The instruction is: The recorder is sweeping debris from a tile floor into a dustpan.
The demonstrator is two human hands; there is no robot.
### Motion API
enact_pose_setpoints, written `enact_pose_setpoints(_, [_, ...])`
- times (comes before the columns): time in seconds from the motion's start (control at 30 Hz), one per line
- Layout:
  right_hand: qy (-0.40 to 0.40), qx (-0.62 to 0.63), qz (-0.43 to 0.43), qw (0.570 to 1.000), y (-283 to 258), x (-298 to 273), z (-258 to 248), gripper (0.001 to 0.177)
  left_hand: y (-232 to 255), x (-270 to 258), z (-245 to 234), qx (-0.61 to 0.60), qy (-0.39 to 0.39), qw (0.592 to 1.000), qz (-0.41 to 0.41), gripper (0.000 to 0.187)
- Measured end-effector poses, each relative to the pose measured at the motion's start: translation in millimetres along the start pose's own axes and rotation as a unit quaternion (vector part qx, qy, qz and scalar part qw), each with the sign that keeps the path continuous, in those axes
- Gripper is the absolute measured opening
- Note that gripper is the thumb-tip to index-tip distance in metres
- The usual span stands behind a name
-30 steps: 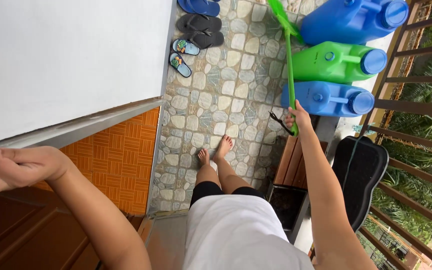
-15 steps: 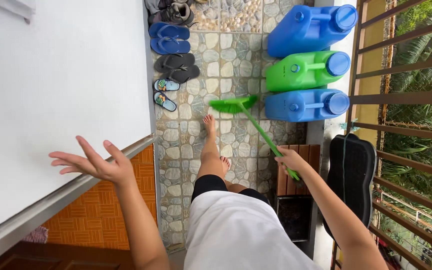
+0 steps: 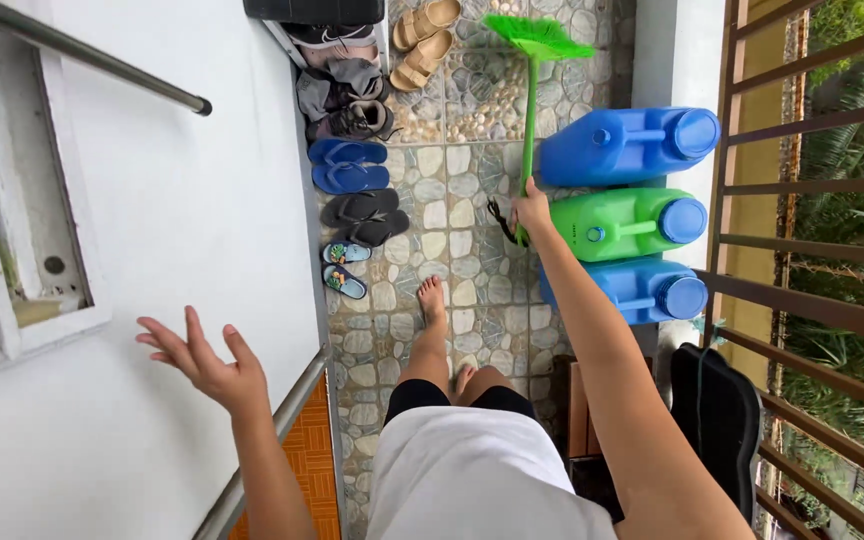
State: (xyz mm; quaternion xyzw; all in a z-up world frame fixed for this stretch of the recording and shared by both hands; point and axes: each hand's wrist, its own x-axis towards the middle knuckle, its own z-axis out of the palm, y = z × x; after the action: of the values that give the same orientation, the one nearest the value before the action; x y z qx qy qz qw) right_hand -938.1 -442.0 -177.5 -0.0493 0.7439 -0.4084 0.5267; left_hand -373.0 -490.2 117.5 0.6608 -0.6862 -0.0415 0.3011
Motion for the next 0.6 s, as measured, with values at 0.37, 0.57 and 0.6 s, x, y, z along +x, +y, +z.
enact_pose_setpoints(0.37, [-0.156, 0.089, 0.284, 0.942, -115, -162, -189, 0.074, 136, 50, 151, -0.164, -0.215, 0.963, 0.006, 0.051])
enact_pose_setpoints(0.57, [-0.185, 0.263, 0.261, 0.91, -190, 186, -179, 0.012, 177, 66, 229, -0.137, -0.205, 0.969, -0.022, 0.049])
enact_pose_setpoints(0.6, [-0.191, 0.262, 0.255, 0.911, -220, 236, -164, 0.012, 187, 71, 245, -0.137, -0.197, 0.971, -0.02, 0.049])
